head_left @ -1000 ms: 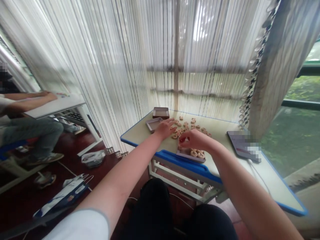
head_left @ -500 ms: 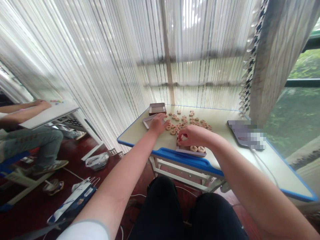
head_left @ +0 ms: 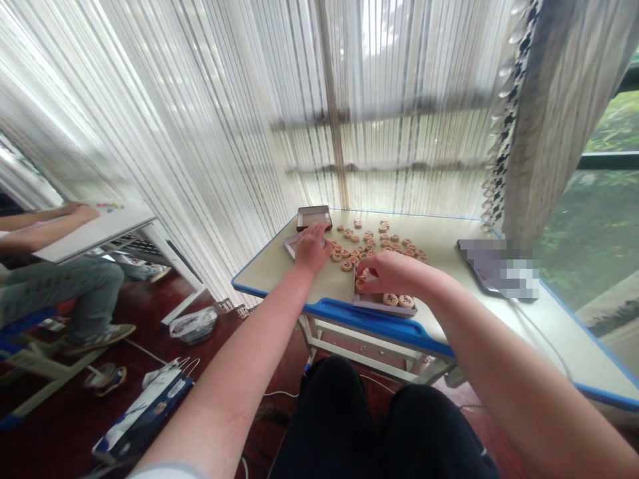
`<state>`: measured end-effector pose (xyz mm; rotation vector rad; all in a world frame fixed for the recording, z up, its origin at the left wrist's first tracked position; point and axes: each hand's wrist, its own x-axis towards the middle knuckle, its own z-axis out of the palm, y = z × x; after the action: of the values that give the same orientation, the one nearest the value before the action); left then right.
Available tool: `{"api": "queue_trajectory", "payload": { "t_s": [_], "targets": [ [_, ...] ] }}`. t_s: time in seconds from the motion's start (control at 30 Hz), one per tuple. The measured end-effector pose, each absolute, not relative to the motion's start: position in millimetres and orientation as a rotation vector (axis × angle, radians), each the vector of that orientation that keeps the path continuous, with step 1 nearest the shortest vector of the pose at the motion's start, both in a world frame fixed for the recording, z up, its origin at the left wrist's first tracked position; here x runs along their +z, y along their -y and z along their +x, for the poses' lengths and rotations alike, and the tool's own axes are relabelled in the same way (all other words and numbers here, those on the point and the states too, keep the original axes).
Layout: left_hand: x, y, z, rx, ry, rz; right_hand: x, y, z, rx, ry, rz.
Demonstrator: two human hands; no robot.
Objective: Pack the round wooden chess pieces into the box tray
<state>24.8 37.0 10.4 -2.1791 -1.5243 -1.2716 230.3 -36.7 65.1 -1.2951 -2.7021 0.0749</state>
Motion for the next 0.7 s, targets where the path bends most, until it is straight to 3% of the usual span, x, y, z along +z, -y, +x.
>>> {"api": "queue_trajectory", "payload": {
  "t_s": [0.4,0.7],
  "targets": [
    [11.2,-33.7,24.8,-1.214,1.562,-2.154,66.5,31.1,236.5,0.198,2.623,-1.293],
    [8.1,-37.6,31.0,-1.254,1.328,-2.31,58.1,-5.1,256.7,0.297,2.001,-1.356]
  ]
}}
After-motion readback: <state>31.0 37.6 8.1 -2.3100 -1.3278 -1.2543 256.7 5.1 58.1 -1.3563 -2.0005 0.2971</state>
